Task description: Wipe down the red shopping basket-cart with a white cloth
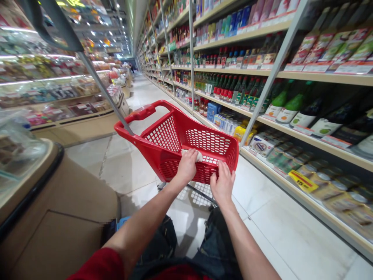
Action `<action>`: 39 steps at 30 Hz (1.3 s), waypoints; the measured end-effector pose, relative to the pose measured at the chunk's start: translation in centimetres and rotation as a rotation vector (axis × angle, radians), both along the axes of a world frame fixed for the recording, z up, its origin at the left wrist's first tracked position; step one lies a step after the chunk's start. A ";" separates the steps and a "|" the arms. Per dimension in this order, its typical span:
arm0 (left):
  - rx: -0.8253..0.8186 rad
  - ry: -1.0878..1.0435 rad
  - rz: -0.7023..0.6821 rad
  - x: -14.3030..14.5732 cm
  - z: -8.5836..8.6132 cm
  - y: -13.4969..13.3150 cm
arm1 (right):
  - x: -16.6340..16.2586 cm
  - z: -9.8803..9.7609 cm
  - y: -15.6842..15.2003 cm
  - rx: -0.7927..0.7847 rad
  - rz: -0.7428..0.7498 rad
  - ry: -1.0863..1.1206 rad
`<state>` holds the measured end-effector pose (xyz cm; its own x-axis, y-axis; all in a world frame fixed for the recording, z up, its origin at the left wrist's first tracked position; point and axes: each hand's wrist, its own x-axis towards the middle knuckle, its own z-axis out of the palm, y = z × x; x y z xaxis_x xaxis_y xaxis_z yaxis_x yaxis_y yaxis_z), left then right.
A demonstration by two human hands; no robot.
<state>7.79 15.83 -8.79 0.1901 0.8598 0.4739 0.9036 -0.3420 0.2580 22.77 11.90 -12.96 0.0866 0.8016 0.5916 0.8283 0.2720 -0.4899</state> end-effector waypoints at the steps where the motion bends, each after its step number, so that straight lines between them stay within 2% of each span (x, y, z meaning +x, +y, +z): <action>1: -0.029 0.028 -0.043 1.2 -0.1 -0.3 | 0.0 0.0 0.0 0.004 0.002 0.001; 4: -0.070 0.093 -0.170 4.6 -0.3 -1.4 | 0.3 0.1 0.1 0.003 -0.008 0.010; 6: -0.059 0.118 -0.247 5.7 -0.4 -1.8 | 0.7 0.1 0.0 -0.018 -0.036 0.024; 8: -0.046 0.133 -0.293 5.7 -0.6 -1.9 | 1.4 0.0 0.0 -0.047 -0.067 0.042; 13: -0.018 0.131 -0.249 5.1 -1.3 -1.5 | 2.9 -0.2 0.0 -0.062 -0.129 0.115; 18: 0.063 0.255 -0.454 8.1 -2.0 -1.4 | 3.8 -0.7 0.2 -0.011 -0.147 0.139; 21: 0.084 0.269 -0.459 8.8 -2.0 -1.2 | 4.2 -1.2 0.3 0.015 -0.141 0.121; 24: 0.085 0.225 -0.407 6.5 -1.8 -0.6 | 4.1 -1.4 0.3 0.013 -0.107 0.078; 29: 0.100 0.135 -0.186 0.7 -2.0 0.1 | 2.2 -0.9 0.3 0.003 -0.046 -0.021; 34: 0.130 0.175 -0.161 -0.4 -2.5 -0.5 | -0.6 0.3 0.0 -0.010 -0.005 -0.142; 39: 0.146 0.179 -0.083 -2.7 -1.9 -0.2 | -2.0 1.2 0.1 -0.053 0.035 -0.212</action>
<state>5.09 15.67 -10.72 0.3496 0.7626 0.5443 0.8977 -0.4389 0.0384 20.80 12.01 -11.79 -0.0637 0.8325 0.5504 0.9050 0.2807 -0.3198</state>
